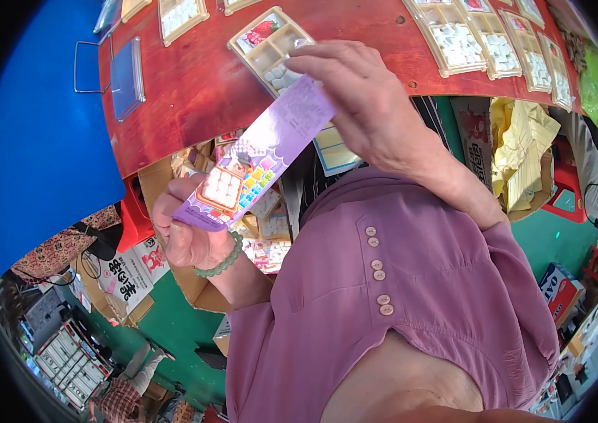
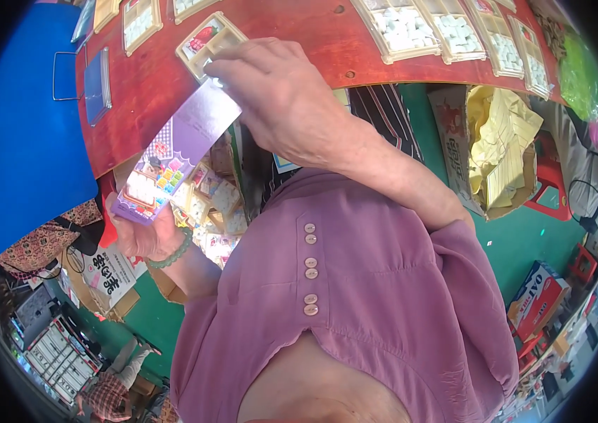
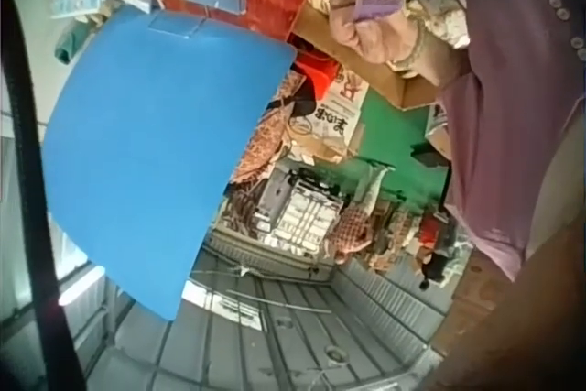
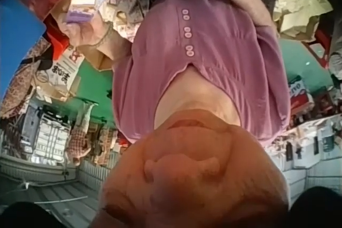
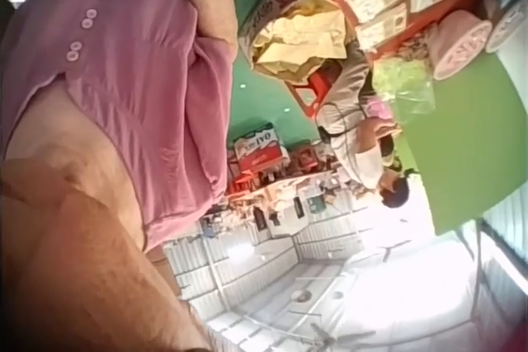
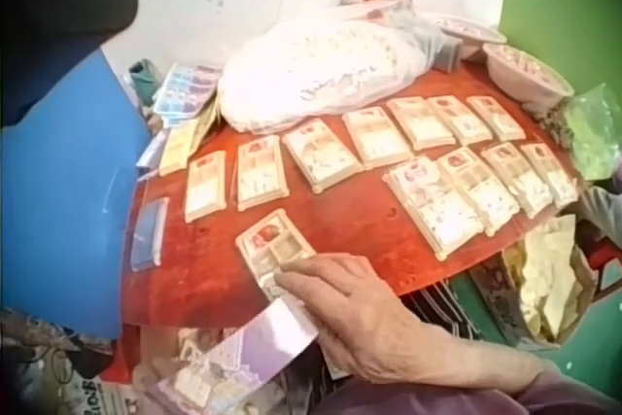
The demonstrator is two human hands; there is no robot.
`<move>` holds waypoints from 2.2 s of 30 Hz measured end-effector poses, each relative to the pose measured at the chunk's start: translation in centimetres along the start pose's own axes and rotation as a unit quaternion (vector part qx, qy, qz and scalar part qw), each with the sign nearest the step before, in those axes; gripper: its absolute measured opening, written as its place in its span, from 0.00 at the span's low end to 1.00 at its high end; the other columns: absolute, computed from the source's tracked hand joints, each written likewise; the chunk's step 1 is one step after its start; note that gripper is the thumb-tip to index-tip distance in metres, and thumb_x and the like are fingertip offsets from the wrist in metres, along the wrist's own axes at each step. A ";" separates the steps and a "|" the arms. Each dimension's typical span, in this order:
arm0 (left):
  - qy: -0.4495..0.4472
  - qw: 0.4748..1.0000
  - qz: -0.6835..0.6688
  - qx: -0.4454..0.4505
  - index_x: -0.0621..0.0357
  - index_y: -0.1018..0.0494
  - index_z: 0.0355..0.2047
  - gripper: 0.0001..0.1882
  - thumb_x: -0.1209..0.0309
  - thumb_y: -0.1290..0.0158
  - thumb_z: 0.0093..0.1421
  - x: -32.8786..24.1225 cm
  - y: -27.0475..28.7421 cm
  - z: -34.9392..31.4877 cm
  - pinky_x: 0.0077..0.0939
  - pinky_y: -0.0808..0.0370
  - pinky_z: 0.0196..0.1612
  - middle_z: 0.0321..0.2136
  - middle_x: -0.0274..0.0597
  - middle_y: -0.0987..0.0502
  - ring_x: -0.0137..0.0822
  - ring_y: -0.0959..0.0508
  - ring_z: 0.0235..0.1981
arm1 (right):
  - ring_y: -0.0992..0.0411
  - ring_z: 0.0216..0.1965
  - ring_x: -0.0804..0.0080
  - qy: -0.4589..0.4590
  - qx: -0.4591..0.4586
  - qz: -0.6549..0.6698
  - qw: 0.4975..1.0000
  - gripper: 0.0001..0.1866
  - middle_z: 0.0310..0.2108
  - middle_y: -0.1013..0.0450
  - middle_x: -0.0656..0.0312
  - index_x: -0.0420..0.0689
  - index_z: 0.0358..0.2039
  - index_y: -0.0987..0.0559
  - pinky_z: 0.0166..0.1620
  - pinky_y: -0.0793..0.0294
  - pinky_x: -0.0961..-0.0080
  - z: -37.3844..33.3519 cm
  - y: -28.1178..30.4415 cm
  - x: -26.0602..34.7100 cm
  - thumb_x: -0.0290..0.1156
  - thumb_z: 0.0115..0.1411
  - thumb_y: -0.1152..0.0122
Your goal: Packaging small containers by wrapping them with label strips.
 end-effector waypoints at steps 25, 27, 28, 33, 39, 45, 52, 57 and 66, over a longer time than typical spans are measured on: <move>0.044 0.953 0.210 -0.213 0.66 0.24 0.32 0.05 0.79 0.42 0.55 5.0 1.5 4.6 0.16 0.26 0.33 0.30 0.39 0.21 0.24 0.23 0.28 | 0.34 0.20 0.88 -0.294 -0.044 0.354 0.887 0.07 0.21 0.28 0.70 0.42 0.30 0.22 0.23 0.37 0.91 0.8 1.4 -8.9 0.31 0.57 0.36; 0.020 0.917 0.322 -0.235 0.66 0.23 0.30 0.05 0.79 0.38 0.52 4.6 2.1 5.3 0.14 0.28 0.31 0.27 0.36 0.21 0.20 0.26 0.27 | 0.35 0.20 0.90 -0.288 -0.046 0.267 0.919 0.08 0.19 0.29 0.71 0.42 0.30 0.22 0.23 0.38 0.93 2.1 1.7 -9.7 0.33 0.57 0.36; 0.013 0.908 0.339 -0.245 0.65 0.23 0.27 0.05 0.78 0.37 0.51 4.5 2.2 5.6 0.13 0.31 0.29 0.24 0.34 0.22 0.18 0.28 0.25 | 0.30 0.21 0.80 -0.292 -0.033 0.269 0.917 0.08 0.21 0.27 0.67 0.41 0.31 0.22 0.24 0.32 0.83 2.5 1.3 -10.6 0.32 0.56 0.36; 0.003 0.889 0.400 -0.224 0.63 0.23 0.27 0.05 0.78 0.37 0.51 4.7 1.2 7.3 0.13 0.31 0.30 0.24 0.32 0.22 0.18 0.28 0.25 | 0.30 0.20 0.79 -0.368 -0.007 0.221 0.903 0.10 0.21 0.25 0.62 0.37 0.31 0.21 0.23 0.31 0.83 4.1 2.1 -9.8 0.32 0.57 0.37; 0.001 0.884 0.415 -0.213 0.61 0.24 0.25 0.06 0.78 0.36 0.50 5.3 1.4 8.0 0.14 0.31 0.29 0.24 0.31 0.22 0.17 0.29 0.24 | 0.31 0.19 0.82 -0.357 -0.003 0.210 0.910 0.10 0.21 0.25 0.64 0.37 0.32 0.21 0.21 0.32 0.85 4.3 1.5 -10.8 0.32 0.58 0.37; 0.025 0.880 0.420 -0.219 0.62 0.24 0.24 0.06 0.78 0.36 0.50 5.8 1.5 8.3 0.14 0.31 0.28 0.22 0.31 0.23 0.17 0.29 0.23 | 0.31 0.18 0.82 -0.343 -0.011 0.226 0.912 0.10 0.21 0.26 0.63 0.36 0.32 0.22 0.21 0.32 0.85 4.3 0.5 -12.0 0.31 0.58 0.38; 0.026 0.862 0.455 -0.221 0.62 0.24 0.22 0.06 0.77 0.36 0.50 5.7 1.7 8.4 0.15 0.32 0.27 0.22 0.31 0.22 0.16 0.30 0.23 | 0.31 0.18 0.82 -0.336 -0.014 0.218 0.916 0.10 0.21 0.26 0.63 0.36 0.32 0.22 0.20 0.31 0.84 4.5 0.4 -12.2 0.31 0.58 0.37; 0.033 0.861 0.457 -0.221 0.62 0.24 0.22 0.06 0.77 0.36 0.50 5.8 1.7 8.4 0.16 0.31 0.28 0.22 0.31 0.22 0.17 0.30 0.24 | 0.32 0.18 0.82 -0.330 -0.021 0.217 0.919 0.10 0.21 0.26 0.64 0.36 0.32 0.22 0.20 0.32 0.84 4.6 0.1 -12.9 0.32 0.58 0.37; 0.033 0.853 0.474 -0.215 0.63 0.24 0.22 0.07 0.77 0.36 0.50 6.0 1.6 8.6 0.16 0.30 0.28 0.22 0.32 0.22 0.17 0.30 0.24 | 0.33 0.16 0.82 -0.338 -0.026 0.231 0.912 0.10 0.20 0.27 0.64 0.36 0.32 0.22 0.19 0.34 0.85 4.5 0.0 -13.0 0.32 0.57 0.37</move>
Point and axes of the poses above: each hand's wrist, its own z-axis towards the middle knuckle, its own y-axis out of the back of the hand, x = y × z, the point moved 10 cm from there along z, towards the middle knuckle
